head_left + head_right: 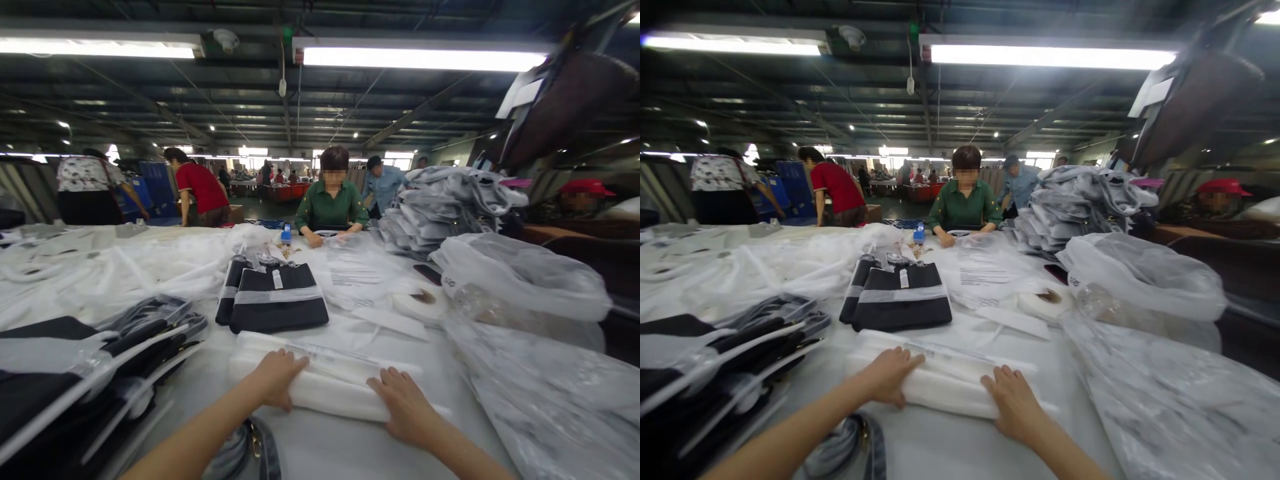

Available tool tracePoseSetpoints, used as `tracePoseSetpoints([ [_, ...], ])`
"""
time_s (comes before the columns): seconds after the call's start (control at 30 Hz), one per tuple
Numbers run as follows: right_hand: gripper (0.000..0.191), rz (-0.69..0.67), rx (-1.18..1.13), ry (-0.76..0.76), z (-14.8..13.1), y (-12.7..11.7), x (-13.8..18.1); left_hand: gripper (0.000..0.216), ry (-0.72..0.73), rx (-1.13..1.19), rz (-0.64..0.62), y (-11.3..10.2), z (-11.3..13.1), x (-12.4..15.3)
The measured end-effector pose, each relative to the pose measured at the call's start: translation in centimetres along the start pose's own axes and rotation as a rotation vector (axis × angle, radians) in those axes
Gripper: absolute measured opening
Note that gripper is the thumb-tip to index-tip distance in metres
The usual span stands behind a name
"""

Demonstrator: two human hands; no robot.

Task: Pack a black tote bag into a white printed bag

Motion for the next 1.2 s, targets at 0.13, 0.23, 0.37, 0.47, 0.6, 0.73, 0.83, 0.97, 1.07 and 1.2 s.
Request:
tracePoseSetpoints([
  [0.13, 0.075, 0.035, 0.048, 0.008, -0.8, 1.2, 2.9, 0.082, 0.057, 0.046, 0.001, -0.3, 1.7, 3.6],
  [0.23, 0.074, 0.018, -0.033, 0.020, -0.6, 1.8, 5.2, 0.066, 0.105, 0.130, 0.065, -0.8, 2.8, 6.4],
  [0.37, 0.058, -0.029, -0.231, 0.093, 0.4, 0.5, 5.2, 0.061, 0.050, 0.182, 0.086, -0.9, 3.5, 8.4],
  [0.47, 0.067, -0.112, -0.229, 0.140, 0.0, -0.8, 3.1, 0.060, 0.045, 0.120, 0.090, -0.5, 4.3, 8.7],
  [0.6, 0.053, -0.145, -0.308, 0.035, -3.1, -0.7, 1.6, 0.057, 0.050, 0.108, 0.139, 2.1, 5.1, 9.5],
  [0.73, 0.040, -0.003, -0.358, 0.083, -4.4, 2.1, 3.2, 0.062, -0.023, 0.128, 0.124, 6.7, 5.0, 11.3],
  [0.83, 0.043, 0.092, -0.290, 0.087, -3.9, 4.3, 4.3, 0.061, -0.058, 0.106, 0.192, 7.8, 6.2, 12.7],
  [0.97, 0.043, 0.189, -0.236, -0.010, -3.4, 5.4, 4.0, 0.034, 0.145, 0.129, 0.077, 6.6, 10.5, 14.2],
  [1.07, 0.044, 0.248, -0.185, -0.068, -3.5, 5.2, 3.6, 0.028, 0.162, 0.164, -0.095, 4.9, 12.2, 15.0],
  [1.2, 0.045, 0.279, -0.144, -0.085, -3.7, 4.7, 3.9, 0.037, 0.018, 0.171, -0.122, 3.0, 12.2, 16.1],
])
Point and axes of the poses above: each hand's wrist, its own x-axis away from the middle knuckle, its own y-axis out of the palm, z = x × y, the point moved 5 cm from there along -x, towards the middle knuckle, and after that the axes turned 12 degrees about z, right-handed, at the moved point
